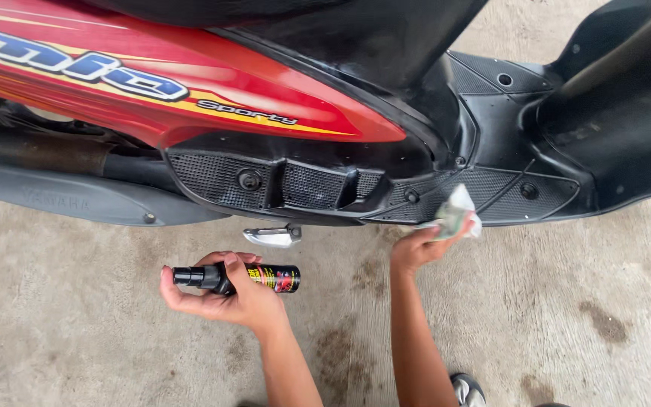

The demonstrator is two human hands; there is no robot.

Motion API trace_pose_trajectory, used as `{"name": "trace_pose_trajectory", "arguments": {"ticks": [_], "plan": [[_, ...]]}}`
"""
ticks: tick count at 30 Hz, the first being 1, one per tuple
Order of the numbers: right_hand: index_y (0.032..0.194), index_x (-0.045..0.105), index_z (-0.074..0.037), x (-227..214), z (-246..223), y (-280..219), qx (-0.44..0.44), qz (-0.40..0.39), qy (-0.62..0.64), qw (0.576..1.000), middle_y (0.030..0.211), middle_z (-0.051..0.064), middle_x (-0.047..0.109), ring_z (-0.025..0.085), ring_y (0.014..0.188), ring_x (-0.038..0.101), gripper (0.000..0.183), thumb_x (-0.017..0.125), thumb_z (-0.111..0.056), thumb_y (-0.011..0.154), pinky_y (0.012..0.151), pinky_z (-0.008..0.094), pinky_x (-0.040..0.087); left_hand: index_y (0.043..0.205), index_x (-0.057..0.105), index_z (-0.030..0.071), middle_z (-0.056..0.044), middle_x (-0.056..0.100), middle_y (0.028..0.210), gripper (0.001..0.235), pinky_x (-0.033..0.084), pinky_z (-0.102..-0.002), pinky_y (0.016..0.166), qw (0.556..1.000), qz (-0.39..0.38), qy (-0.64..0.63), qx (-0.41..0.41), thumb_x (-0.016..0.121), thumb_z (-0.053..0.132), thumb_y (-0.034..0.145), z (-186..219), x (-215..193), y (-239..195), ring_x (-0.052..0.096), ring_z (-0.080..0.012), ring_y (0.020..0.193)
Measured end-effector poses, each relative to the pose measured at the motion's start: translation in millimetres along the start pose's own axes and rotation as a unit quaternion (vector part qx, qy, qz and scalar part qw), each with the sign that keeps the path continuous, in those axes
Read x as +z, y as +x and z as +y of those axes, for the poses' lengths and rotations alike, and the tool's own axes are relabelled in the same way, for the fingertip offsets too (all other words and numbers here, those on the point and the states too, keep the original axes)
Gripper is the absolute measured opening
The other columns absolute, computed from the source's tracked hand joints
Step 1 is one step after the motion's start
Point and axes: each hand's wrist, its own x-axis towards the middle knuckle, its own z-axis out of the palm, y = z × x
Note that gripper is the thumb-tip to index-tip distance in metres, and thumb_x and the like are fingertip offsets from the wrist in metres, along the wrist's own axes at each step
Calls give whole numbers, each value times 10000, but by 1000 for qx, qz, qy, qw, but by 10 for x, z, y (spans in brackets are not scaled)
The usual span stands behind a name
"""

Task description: The person cleans a red motorcycle by spraying a cleaning solution from a bottle onto a cloth and wiping various parts of the vehicle. They clean the front headlight area, the side panels, the seat, and the rear fender.

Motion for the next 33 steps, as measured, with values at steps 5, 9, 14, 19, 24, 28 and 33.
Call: {"name": "trace_pose_trajectory", "arguments": {"ticks": [5, 9, 14, 19, 24, 28, 33], "plan": [[1609, 271, 24, 179, -500, -659, -50, -134, 31, 989, 1698, 212, 292, 404, 1641, 160, 655, 392, -408, 1131, 1349, 600, 75, 1553, 223, 213, -113, 591, 884, 713, 572, -346, 629, 1000, 11, 15, 15, 561, -94, 1006, 36, -93, 155, 589, -205, 694], [1524, 475, -105, 377, -1032, -1136, -245, -290, 61, 923, 1651, 287, 206, 476, 1572, 22, 612, 590, -287, 951, 1218, 667, -90, 1588, 210, 218, -108, 587, 889, 749, 580, -356, 641, 999, 41, 12, 10, 554, -98, 1002, 90, -228, 299, 600, -212, 689], [1589, 518, -362, 630, -1976, -772, -424, -273, -92, 859, 1720, 119, 283, 352, 1623, 96, 656, 688, -173, 984, 1291, 606, -69, 1586, 205, 216, -107, 589, 935, 760, 591, -387, 689, 998, 68, 17, 0, 537, -110, 985, 101, -394, 437, 612, -221, 724], [1621, 552, -308, 705, -2739, -253, -548, -311, -96, 770, 1757, 19, 235, 242, 1644, 123, 561, 601, -292, 1062, 1332, 571, -30, 1580, 232, 215, -103, 577, 910, 764, 561, -364, 668, 997, 69, -19, -14, 572, -123, 985, 66, -345, 501, 587, -206, 723], [1411, 638, -115, 576, -2127, 312, -765, -385, -109, 505, 1741, -51, 252, 157, 1589, 89, 600, 568, -357, 867, 1268, 520, -3, 1580, 247, 212, -107, 599, 890, 775, 552, -359, 724, 996, 79, -23, -45, 564, -124, 958, 38, -340, 486, 585, -208, 742], [1336, 683, -75, 222, -1359, 693, -829, -422, -166, 327, 1674, 89, 301, 199, 1578, 59, 520, 554, -309, 890, 1244, 468, 64, 1558, 223, 196, -96, 595, 939, 758, 573, -350, 681, 994, 82, -20, -66, 584, -104, 962, 89, -363, 517, 595, -187, 738], [1380, 678, -79, 347, -1575, 536, -789, -395, -110, 458, 1688, 24, 271, 164, 1569, 71, 588, 535, -328, 867, 1257, 430, 109, 1534, 233, 152, -105, 619, 919, 706, 564, -334, 667, 996, 37, -20, -76, 567, -89, 960, 44, -317, 529, 612, -179, 711]]}}
